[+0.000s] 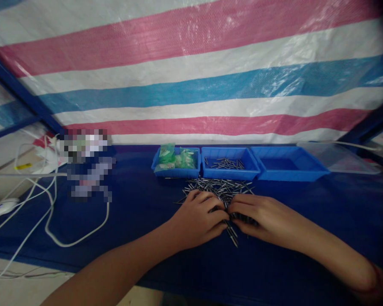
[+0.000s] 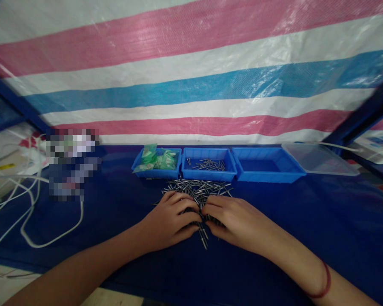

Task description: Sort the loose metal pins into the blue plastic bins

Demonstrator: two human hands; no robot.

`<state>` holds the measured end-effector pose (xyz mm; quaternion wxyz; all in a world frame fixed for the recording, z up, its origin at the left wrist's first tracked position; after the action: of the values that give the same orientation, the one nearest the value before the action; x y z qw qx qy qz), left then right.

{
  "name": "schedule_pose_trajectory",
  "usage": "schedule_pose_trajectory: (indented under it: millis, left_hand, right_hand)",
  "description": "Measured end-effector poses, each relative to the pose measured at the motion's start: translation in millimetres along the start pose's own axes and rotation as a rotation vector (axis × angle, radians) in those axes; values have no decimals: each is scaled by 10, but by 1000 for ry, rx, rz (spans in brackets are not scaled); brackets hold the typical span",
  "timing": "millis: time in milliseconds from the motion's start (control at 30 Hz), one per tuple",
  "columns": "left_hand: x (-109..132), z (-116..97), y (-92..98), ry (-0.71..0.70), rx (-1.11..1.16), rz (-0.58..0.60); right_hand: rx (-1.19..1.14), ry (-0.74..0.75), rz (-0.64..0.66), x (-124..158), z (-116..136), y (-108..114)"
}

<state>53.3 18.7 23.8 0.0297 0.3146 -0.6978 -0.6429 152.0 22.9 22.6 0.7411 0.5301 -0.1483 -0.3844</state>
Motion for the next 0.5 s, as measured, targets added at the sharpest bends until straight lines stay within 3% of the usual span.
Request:
schedule_pose_trajectory:
  millis: [500]
  left_hand:
    - [-3,13,10,11,30,2]
  right_hand:
    - [51,16,-25,-4,46,9]
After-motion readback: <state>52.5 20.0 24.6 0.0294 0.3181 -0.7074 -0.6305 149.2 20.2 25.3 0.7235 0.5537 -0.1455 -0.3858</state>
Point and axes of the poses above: each hand's wrist, its own x-axis away from the middle knuckle, its own y-axis out of the back of the hand, z = x × y, the point moved 8 cm from there along -x, towards the middle knuckle, and after that the axes turned 4 degrees about -z, right-handed, at the moved point
